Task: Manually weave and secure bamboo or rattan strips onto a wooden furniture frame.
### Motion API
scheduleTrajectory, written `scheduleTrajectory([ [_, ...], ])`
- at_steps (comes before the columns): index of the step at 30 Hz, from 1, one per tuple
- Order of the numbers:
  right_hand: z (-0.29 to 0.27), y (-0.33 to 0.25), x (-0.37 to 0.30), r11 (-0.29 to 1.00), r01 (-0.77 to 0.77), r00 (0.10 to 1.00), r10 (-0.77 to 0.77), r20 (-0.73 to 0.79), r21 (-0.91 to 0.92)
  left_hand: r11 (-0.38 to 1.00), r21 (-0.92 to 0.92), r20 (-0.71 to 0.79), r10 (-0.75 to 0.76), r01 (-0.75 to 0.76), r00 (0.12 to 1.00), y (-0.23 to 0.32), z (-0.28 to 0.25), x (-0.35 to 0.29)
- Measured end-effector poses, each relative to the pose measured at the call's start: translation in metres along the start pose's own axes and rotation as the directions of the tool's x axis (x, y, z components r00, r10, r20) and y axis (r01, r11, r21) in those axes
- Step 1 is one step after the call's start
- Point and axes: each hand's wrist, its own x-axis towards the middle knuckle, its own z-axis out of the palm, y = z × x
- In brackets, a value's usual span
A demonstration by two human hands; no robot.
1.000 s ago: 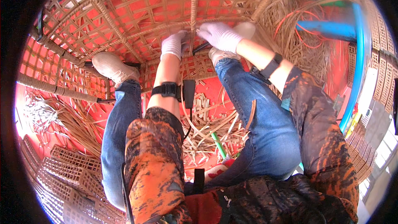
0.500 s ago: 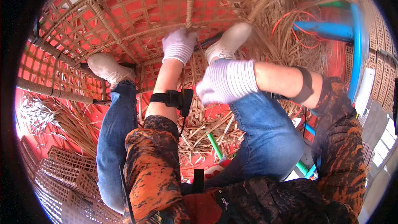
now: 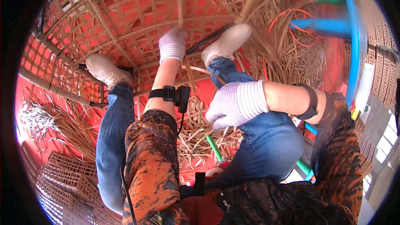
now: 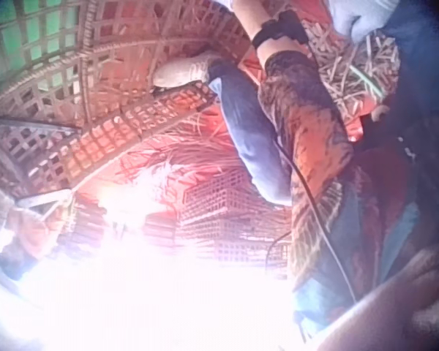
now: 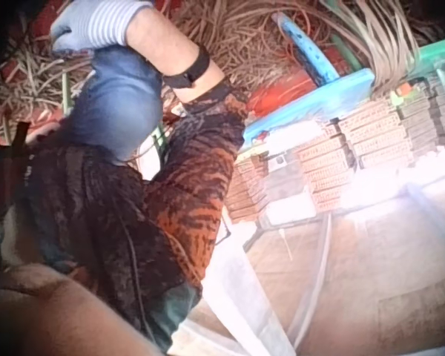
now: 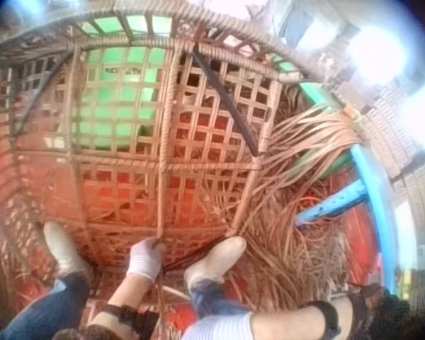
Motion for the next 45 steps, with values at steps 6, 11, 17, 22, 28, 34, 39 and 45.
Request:
scheduleTrajectory([
  [6, 0.007, 0.003, 0.028, 0.995, -0.042, 0.994, 0.051, 0.097, -0.091, 0.977, -0.213, -0.109, -0.008, -0.015, 0.994, -0.045, 0.017, 0.016],
  [11, 0.002, 0.034, 0.028, 0.997, -0.072, 0.991, 0.071, 0.115, 0.005, 0.879, -0.470, -0.057, -0.115, 0.075, 0.992, -0.048, 0.030, 0.018],
  [17, -0.040, 0.167, 0.032, 0.939, -0.336, 0.585, 0.265, -0.767, 0.068, 0.736, -0.633, 0.080, -0.246, 0.241, 0.966, -0.063, 0.027, 0.032],
  [22, -0.055, 0.189, 0.076, 0.826, -0.008, 0.621, 0.446, -0.645, 0.563, 0.817, -0.312, 0.328, -0.386, 0.485, 0.862, -0.061, 0.014, 0.048],
  [28, -0.063, 0.190, 0.088, 0.886, -0.462, 0.602, 0.280, -0.748, -0.039, 0.722, -0.329, 0.428, -0.461, 0.608, 0.778, -0.073, 0.018, 0.049],
  [34, -0.024, 0.108, 0.060, 0.748, -0.462, 0.881, 0.322, -0.347, -0.477, 0.852, -0.484, 0.047, -0.203, 0.200, 0.978, -0.049, 0.016, -0.005],
  [39, 0.022, 0.024, 0.064, 0.971, -0.043, 0.999, 0.049, 0.021, -0.236, 0.863, 0.485, -0.174, 0.250, -0.138, 0.952, -0.032, 0.010, -0.010],
  [45, 0.024, 0.043, 0.053, 0.975, 0.086, 0.988, -0.111, 0.111, 0.205, 1.000, -0.020, -0.039, 0.008, -0.009, 0.999, -0.055, 0.017, 0.013],
])
